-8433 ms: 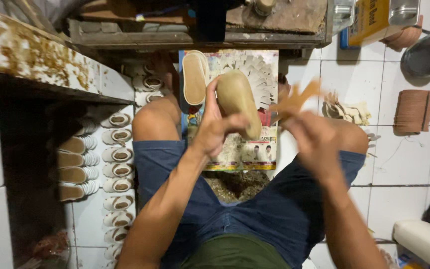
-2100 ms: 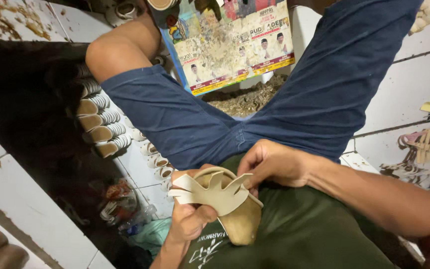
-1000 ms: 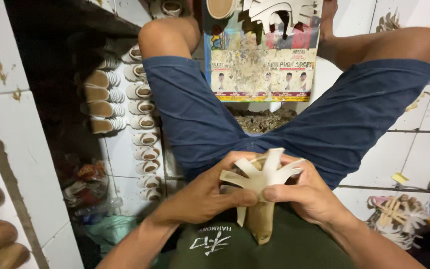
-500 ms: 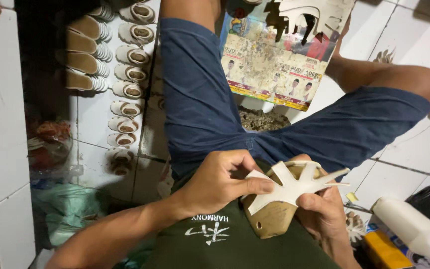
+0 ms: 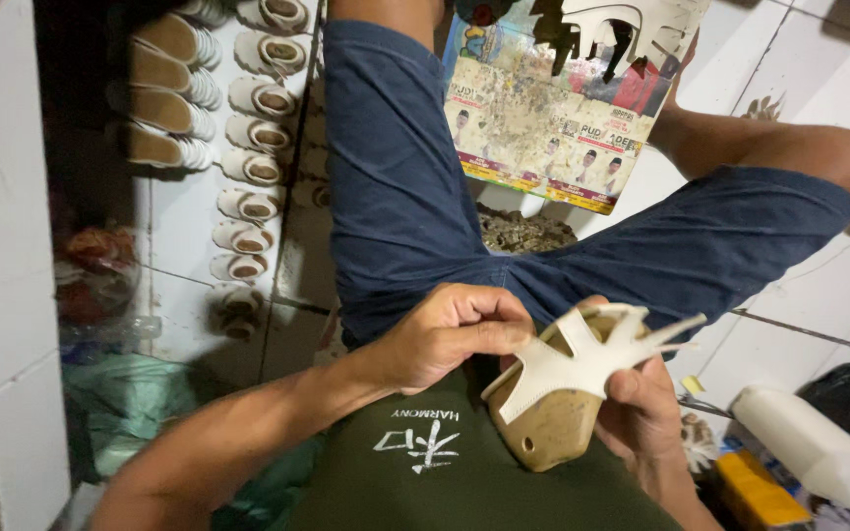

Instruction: The person sits on the floor and assembles a white strappy wedge sandal: they fit the cut strap upper over a wooden wedge last, press and tuck the strap ends against the sole, work the straps into place one at a time, then pull the wooden last out of the assembled sandal and set it aside.

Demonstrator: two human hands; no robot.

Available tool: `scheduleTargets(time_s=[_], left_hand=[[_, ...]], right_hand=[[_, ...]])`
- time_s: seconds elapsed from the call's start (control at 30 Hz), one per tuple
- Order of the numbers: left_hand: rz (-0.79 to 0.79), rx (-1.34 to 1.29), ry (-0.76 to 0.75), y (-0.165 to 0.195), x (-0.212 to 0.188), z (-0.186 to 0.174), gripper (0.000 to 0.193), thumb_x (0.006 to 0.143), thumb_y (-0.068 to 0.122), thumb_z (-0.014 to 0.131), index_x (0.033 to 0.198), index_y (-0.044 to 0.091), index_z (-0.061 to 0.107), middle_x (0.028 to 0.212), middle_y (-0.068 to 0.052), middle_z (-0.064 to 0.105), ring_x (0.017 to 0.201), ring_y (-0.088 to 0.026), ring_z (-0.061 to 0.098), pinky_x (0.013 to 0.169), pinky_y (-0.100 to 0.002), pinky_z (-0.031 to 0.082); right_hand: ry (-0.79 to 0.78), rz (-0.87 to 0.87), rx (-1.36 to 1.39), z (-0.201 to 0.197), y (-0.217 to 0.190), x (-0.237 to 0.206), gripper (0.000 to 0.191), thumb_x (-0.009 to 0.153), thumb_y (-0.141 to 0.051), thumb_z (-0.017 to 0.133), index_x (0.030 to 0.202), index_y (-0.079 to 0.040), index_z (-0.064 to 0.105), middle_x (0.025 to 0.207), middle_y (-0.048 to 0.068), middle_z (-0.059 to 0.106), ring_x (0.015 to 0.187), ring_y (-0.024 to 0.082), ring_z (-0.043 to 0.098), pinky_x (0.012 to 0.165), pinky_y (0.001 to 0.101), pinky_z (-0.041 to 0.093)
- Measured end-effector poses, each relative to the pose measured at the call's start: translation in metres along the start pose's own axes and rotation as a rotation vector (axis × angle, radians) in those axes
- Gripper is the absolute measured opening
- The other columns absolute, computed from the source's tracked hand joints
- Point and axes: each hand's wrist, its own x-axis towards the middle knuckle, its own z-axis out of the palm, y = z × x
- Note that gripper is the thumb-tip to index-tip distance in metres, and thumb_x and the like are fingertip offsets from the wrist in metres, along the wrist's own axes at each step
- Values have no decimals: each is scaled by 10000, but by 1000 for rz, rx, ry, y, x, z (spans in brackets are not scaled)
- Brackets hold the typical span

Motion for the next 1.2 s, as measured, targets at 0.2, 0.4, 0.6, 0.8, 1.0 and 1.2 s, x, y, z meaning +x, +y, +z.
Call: scheduleTargets(time_s=[0.2,0.4,0.6,0.8,1.0,1.2], left_hand=[[68,-133,100,-14,23,-19,147,1048,85,654,1167,-2,646,1100,-55,690,1027,-120,634,963,-292,501],[102,-284,102,-12,42,-33,230,1043,109,611,1236,-16,608,1179,-109,695,1115,-193,659,1026,-350,506],[88,-243,170,-3,45,-31,329,1020,111,609,1319,-23,575,1222,-132,687,1115,-222,665,966,-351,507],[25,187,198,20,19,3,204,1021,137,643,1156,-15,644,1075,-54,705,1000,-109,657,928,-272,536],[-16,469,173,23,3,40,206,1033,205,652,1039,1,682,885,3,678,829,-42,595,750,-235,513],[79,559,144,32,-2,46,220,1032,218,650,1016,0,677,881,1,689,836,-28,602,755,-230,528]], right_hand=[[205,56,-78,21,-18,28,752,761,-232,855,1381,15,510,1260,161,642,1134,278,657,1016,464,492],[154,-9,-157,43,-39,62,535,829,-102,779,1310,33,589,1201,126,693,1123,244,655,1033,424,497],[79,-47,-239,48,-38,70,522,846,-66,791,1321,37,598,1195,94,687,1128,175,631,1015,353,482],[54,124,7,20,-25,45,706,737,-136,839,1357,8,533,1264,139,665,1165,255,661,1060,429,493],[-197,-5,220,-26,14,16,448,864,-175,904,1158,28,633,1136,123,589,1157,269,576,965,407,528],[-206,13,237,-42,21,11,422,827,-196,937,1117,-53,666,1100,62,556,1079,222,555,921,370,528]])
